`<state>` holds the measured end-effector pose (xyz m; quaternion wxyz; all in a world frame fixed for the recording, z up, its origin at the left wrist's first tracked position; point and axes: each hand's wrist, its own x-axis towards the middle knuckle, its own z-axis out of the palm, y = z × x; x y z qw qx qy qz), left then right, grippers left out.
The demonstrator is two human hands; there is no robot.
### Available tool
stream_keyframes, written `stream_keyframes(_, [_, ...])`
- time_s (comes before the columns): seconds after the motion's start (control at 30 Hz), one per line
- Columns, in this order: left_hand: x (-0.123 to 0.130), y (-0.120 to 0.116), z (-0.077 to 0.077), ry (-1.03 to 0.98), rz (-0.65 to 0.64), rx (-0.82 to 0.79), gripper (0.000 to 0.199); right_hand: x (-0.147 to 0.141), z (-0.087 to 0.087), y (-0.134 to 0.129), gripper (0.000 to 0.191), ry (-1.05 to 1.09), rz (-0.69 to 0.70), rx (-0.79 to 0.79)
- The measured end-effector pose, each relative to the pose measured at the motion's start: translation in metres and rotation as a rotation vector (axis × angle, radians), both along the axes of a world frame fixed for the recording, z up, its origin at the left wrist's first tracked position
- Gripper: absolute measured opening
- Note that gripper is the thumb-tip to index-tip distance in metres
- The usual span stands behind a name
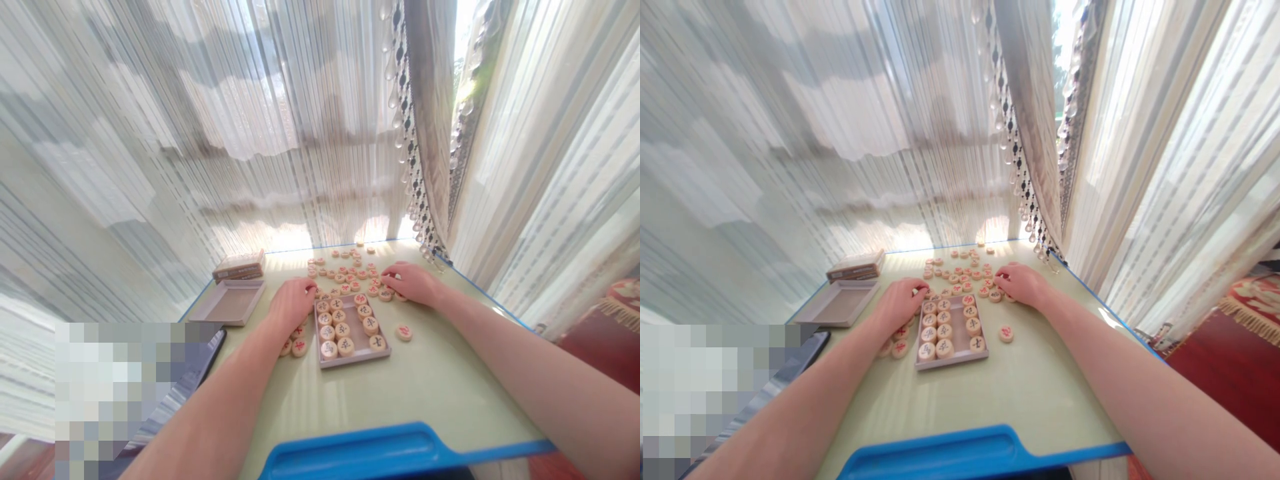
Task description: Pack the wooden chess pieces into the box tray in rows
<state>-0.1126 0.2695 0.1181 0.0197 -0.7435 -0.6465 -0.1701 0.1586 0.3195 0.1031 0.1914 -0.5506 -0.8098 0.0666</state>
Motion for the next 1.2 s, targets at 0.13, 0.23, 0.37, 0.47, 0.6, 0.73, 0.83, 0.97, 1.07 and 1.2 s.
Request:
stream_keyframes(0.13, [0.0,0.003,-0.001,-0.02,-0.059,0.058,0.034,0.001,0.0,0.001,0.031,-0.009,0.002,0.012])
stream_keyframes(0.23, [-0.001,0.011,-0.002,-0.014,-0.195,0.103,0.04,0.001,-0.002,0.002,0.032,-0.009,-0.001,0.016])
stream_keyframes(0.37, [-0.004,0.022,-0.002,0.033,-0.192,-0.06,0.046,0.0,-0.001,0.001,0.032,0.004,0.003,0.011])
stream_keyframes(0.47, [-0.003,0.027,-0.002,0.081,-0.172,-0.117,0.047,-0.001,0.001,-0.001,0.032,0.001,-0.001,0.006])
stream_keyframes(0.6, [0.0,0.027,-0.001,0.053,-0.196,-0.135,0.048,-0.002,0.002,-0.002,0.032,-0.002,-0.003,0.0])
stream_keyframes(0.73, [-0.002,0.024,0.003,-0.127,-0.141,-0.092,0.054,-0.001,0.002,-0.002,0.032,-0.005,-0.009,-0.004])
stream_keyframes(0.83, [-0.006,0.022,0.002,-0.183,-0.095,-0.02,0.048,0.0,0.001,-0.001,0.032,-0.008,0.0,-0.003])
stream_keyframes(0.97, [-0.007,0.019,-0.001,0.02,-0.072,-0.019,0.036,0.001,0.001,-0.001,0.032,-0.018,0.003,0.002])
stream_keyframes(1.07, [-0.005,0.014,0.002,0.078,-0.115,-0.037,0.033,0.001,0.001,-0.001,0.033,-0.028,0.017,0.006])
stream_keyframes(1.2, [-0.005,0.009,0.008,0.13,-0.199,0.011,0.03,0.0,0.001,-0.002,0.033,-0.047,0.015,-0.004])
